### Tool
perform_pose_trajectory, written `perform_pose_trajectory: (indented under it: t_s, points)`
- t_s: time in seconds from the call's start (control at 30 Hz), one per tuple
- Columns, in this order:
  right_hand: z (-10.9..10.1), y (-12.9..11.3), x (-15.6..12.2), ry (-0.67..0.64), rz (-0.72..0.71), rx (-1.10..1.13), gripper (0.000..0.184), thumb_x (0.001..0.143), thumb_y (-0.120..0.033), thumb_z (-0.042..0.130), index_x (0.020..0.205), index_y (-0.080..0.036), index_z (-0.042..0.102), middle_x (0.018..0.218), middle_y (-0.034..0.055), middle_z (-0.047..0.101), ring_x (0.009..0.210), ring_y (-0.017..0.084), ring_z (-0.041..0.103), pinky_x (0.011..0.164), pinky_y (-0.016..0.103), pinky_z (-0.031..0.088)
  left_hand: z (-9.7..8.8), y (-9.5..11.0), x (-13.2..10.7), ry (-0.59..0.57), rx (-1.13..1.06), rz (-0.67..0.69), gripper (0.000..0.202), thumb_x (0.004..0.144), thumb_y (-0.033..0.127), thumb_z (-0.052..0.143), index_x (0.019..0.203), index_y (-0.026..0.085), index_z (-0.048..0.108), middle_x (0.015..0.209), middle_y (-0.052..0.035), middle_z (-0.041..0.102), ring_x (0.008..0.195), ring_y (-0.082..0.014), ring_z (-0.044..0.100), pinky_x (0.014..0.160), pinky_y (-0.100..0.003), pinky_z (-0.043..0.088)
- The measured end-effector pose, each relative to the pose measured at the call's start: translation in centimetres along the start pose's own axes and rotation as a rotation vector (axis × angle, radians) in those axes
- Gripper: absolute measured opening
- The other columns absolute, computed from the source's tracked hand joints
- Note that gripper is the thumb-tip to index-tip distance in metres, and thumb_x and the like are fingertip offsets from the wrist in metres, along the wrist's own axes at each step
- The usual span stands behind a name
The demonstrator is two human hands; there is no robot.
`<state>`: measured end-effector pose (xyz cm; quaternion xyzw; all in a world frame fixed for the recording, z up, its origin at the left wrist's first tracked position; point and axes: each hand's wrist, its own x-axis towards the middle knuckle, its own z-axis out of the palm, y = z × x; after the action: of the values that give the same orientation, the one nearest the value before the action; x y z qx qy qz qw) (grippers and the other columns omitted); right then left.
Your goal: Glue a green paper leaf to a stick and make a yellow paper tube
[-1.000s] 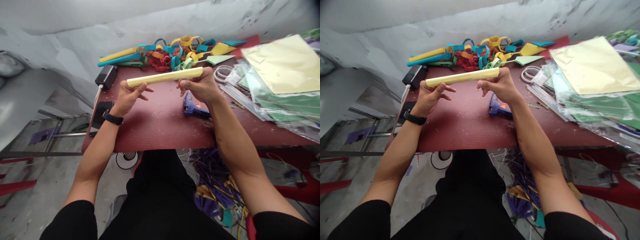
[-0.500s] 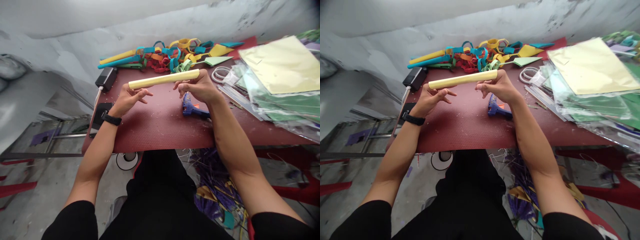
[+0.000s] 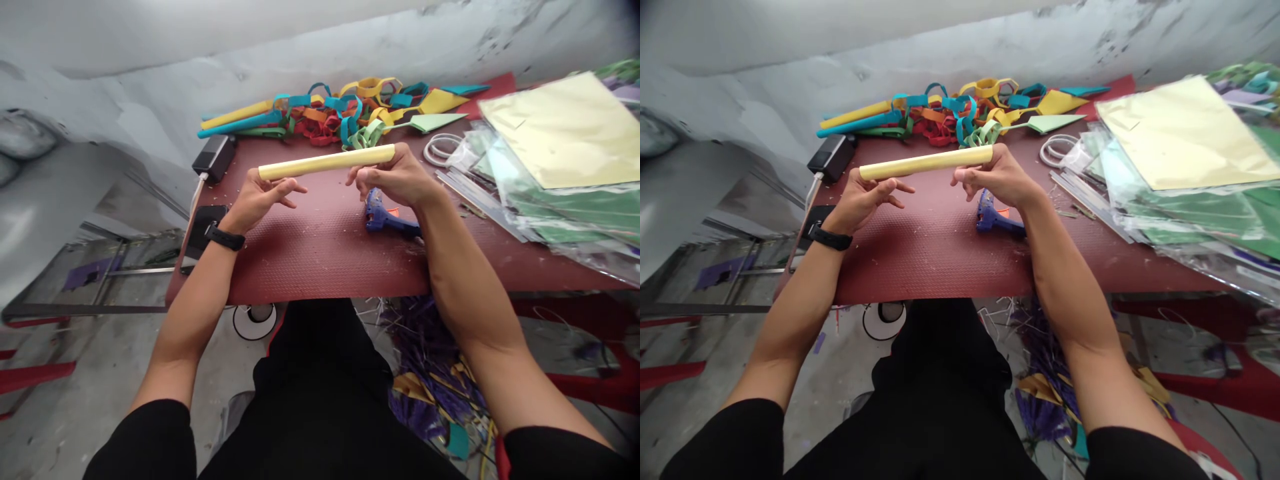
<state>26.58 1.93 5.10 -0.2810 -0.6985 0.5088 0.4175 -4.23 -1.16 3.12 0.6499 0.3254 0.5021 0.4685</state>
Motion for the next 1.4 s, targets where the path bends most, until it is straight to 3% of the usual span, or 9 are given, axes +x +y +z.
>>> perform_pose_trajectory:
  t_s: [0.13,0.33,0.47,0.57,0.67,0.97,1.13,1.3,1.4]
  points:
    - [-0.1,0.2,0.2,0.033,-0.017,0.022,0.046,0.076,-0.058,0.099,0.081,-0.018,0.077,0.073,0.0053,0.072,0.056,0.014,0.061,0.051,0.030,0.061,-0.5,-0.3,0.4,0.042,0.011,0.067,0.056,0.082,0.065,0.095,0.104,0.017,0.078,0.094,-0.0078,0.081,0.095,-0.0244,0.087,0.059,-0.021,0.068]
    - [0.0,0.1,0.6,0.185,0.022,0.184,0.056,0.075,-0.073,0.095,0.082,-0.023,0.071,0.075,0.0020,0.072,0.053,0.010,0.052,0.047,0.026,0.054,-1.4,-0.8,1.1,0.139,0.002,0.144,0.052,0.087,0.064,0.091,0.115,0.023,0.075,0.116,-0.0081,0.083,0.088,-0.0179,0.085,0.058,-0.021,0.066]
    - [-0.1,0.0,0.7,0.014,0.178,0.318,0.072,0.080,-0.093,0.077,0.079,-0.022,0.067,0.061,-0.0024,0.055,0.047,0.006,0.037,0.038,0.022,0.037,-0.4,0.0,0.3,0.168,0.173,0.361,0.050,0.095,0.068,0.081,0.121,0.027,0.074,0.111,-0.0051,0.084,0.089,-0.0175,0.084,0.060,-0.022,0.066]
    - [-0.4,0.3,0.6,-0.151,0.260,0.316,0.084,0.075,-0.105,0.066,0.073,-0.021,0.064,0.056,-0.0041,0.046,0.044,0.005,0.029,0.034,0.022,0.025,0.3,1.1,-0.5,0.177,0.411,0.626,0.030,0.096,0.050,0.086,0.113,0.027,0.079,0.095,-0.0018,0.083,0.082,-0.0155,0.082,0.066,-0.024,0.066]
    - [-1.0,0.5,0.5,-0.168,0.273,0.290,0.083,0.076,-0.105,0.066,0.075,-0.022,0.060,0.056,-0.0046,0.046,0.043,0.006,0.033,0.034,0.024,0.025,0.3,1.9,-0.8,0.100,0.575,0.727,0.021,0.095,0.042,0.087,0.104,0.023,0.082,0.093,-0.0037,0.083,0.076,-0.0139,0.077,0.067,-0.025,0.066]
    - [-0.8,0.0,0.1,-0.060,0.197,0.224,0.069,0.081,-0.089,0.080,0.084,-0.024,0.058,0.063,-0.0009,0.059,0.044,0.009,0.039,0.036,0.028,0.034,-0.3,0.6,-0.6,-0.088,0.647,0.582,0.035,0.101,0.050,0.079,0.110,0.016,0.081,0.110,-0.0102,0.083,0.078,-0.0127,0.075,0.065,-0.021,0.063]
    - [-0.8,0.5,1.0,0.186,0.158,0.223,0.065,0.076,-0.081,0.089,0.080,-0.027,0.054,0.062,-0.0035,0.056,0.047,0.011,0.040,0.037,0.029,0.035,-0.2,0.4,-0.6,-0.093,0.962,0.453,0.051,0.103,0.057,0.073,0.135,0.017,0.077,0.145,-0.0151,0.076,0.120,-0.0308,0.074,0.090,-0.041,0.066]
    - [-2.6,1.0,1.5,0.279,0.196,0.210,0.060,0.078,-0.077,0.090,0.078,-0.029,0.055,0.059,-0.0050,0.051,0.051,0.013,0.047,0.041,0.030,0.039,0.8,-1.4,-0.3,-0.139,1.197,0.389,0.032,0.093,0.033,0.083,0.117,0.012,0.082,0.176,-0.0185,0.048,0.140,-0.0429,0.058,0.111,-0.060,0.055]
    - [-3.3,0.6,1.0,0.225,0.179,0.192,0.061,0.069,-0.072,0.099,0.082,-0.026,0.062,0.062,-0.0045,0.059,0.053,0.011,0.053,0.045,0.028,0.041,0.7,-2.7,-0.2,-0.125,1.221,0.400,0.025,0.091,0.029,0.081,0.112,0.015,0.083,0.178,-0.0149,0.047,0.142,-0.0430,0.054,0.114,-0.061,0.053]
